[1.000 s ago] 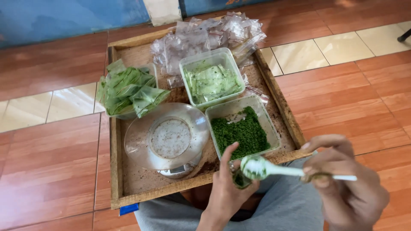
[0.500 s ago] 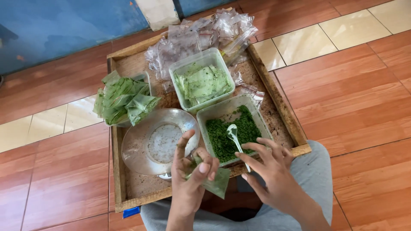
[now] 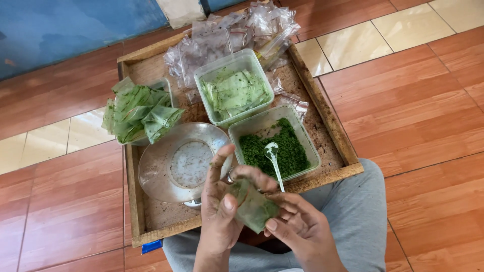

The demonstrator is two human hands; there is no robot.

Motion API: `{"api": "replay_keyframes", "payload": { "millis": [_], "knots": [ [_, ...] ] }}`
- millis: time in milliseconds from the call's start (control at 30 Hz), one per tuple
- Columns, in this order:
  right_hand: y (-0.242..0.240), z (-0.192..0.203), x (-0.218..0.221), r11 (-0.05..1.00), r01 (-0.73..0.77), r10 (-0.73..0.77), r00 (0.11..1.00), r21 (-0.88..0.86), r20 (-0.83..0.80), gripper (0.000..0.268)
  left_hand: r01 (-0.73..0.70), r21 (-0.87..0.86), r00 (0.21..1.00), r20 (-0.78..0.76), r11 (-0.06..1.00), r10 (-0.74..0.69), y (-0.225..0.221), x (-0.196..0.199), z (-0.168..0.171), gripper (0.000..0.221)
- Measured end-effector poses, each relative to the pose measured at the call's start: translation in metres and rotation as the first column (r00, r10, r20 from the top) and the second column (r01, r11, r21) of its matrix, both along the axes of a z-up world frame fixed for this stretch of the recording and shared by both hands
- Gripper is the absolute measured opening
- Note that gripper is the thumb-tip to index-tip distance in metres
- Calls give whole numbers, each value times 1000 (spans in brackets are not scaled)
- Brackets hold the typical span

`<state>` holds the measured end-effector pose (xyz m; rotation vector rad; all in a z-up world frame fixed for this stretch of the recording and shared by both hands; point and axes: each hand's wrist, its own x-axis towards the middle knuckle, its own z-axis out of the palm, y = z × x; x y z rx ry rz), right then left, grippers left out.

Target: Wrapping green material into leaves using a spoon and folding them manually

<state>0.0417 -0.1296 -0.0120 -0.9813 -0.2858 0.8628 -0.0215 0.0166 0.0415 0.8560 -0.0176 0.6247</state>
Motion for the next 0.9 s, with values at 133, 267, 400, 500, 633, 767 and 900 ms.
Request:
{"api": "replay_keyframes", "payload": {
  "millis": [133,267,400,500,633,767,900],
  "knots": [
    [6,-13,-4,972,112,-100,993,207,-68,34,-64,270,988,-118,961,99,-1,-10,3,92],
    [12,-21,-10,950,206,-185,977,236,-109,36,7,568,889,-380,823,255,-4,-29,2,71],
    [21,-7,-20,977,75,-84,996,199,41,29,-128,716,805,-329,686,493,2,-47,3,31],
    [28,11,-26,999,-42,45,986,-26,160,44,-238,758,747,-257,608,613,21,-60,-5,12],
    [32,9,-33,976,8,30,985,-216,172,43,-280,828,610,-237,486,756,58,-69,-10,23],
    [36,17,-39,984,50,3,957,-173,291,40,-207,871,634,-228,445,739,87,-71,-11,33],
    [37,12,-40,971,95,-33,961,-217,274,41,-239,854,653,-211,461,728,83,-78,-8,37]
  ]
}}
